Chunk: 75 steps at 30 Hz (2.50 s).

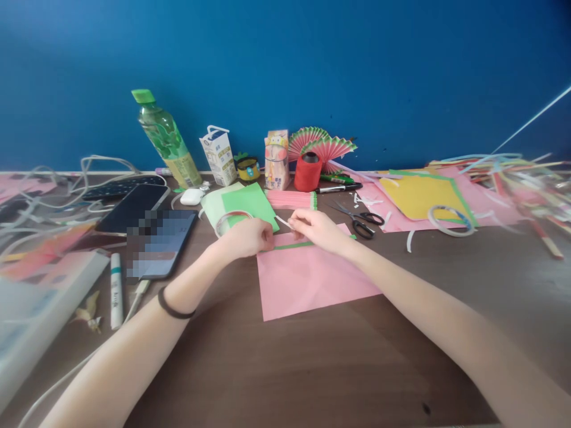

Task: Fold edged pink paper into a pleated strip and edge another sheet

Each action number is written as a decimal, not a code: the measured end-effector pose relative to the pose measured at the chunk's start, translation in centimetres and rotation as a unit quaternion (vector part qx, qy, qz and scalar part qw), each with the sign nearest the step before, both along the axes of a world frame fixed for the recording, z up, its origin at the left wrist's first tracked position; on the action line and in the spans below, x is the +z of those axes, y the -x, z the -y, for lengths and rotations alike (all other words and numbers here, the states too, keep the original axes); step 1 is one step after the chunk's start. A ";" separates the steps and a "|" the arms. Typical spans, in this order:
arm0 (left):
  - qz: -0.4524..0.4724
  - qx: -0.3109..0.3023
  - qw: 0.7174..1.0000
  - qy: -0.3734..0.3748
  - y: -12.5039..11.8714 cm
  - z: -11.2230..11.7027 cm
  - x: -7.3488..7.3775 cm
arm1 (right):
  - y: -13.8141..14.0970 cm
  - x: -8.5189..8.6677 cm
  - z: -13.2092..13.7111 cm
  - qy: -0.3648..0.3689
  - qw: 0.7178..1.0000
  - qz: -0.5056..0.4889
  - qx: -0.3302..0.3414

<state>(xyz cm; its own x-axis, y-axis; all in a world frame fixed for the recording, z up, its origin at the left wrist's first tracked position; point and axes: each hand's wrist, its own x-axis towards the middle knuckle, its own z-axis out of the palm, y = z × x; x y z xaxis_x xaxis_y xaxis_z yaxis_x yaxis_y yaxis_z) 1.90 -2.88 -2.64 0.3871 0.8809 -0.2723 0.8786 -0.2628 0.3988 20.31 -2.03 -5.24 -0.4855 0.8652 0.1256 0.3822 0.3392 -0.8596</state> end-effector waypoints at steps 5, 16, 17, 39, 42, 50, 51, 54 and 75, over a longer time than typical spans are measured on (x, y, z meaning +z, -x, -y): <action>0.007 0.000 1.000 0.007 0.1 0.0 0.0 | 0.0 0.1 0.1 0.005 1.000 0.004 -0.004; -0.005 -0.008 1.000 -0.004 0.1 -0.1 -0.1 | 0.0 -0.1 -0.1 -0.002 1.000 0.008 -0.003; -0.006 -0.008 1.000 -0.005 0.0 -0.1 -0.1 | 0.0 -0.1 -0.1 -0.002 1.000 0.008 -0.002; 0.003 0.002 1.000 0.004 0.1 -0.1 0.0 | 0.0 -0.1 0.0 0.002 1.000 0.008 0.001; 0.000 0.003 1.000 0.010 0.1 -0.1 0.0 | 0.0 -0.2 0.0 0.003 1.000 0.008 0.002; 0.027 0.045 0.998 -0.023 0.8 -0.6 1.2 | -0.4 0.2 -0.2 0.003 0.998 0.024 0.058; 0.041 0.051 0.997 -0.028 1.0 -0.7 1.4 | -0.5 0.4 -0.2 0.001 0.997 0.035 0.075; 0.052 0.043 0.998 0.008 1.4 -0.7 2.1 | -0.5 0.6 -0.3 -0.012 0.992 0.073 0.107; -0.012 -0.036 0.999 0.035 1.5 -0.7 2.0 | 1.4 0.0 0.5 -0.074 0.987 0.141 0.031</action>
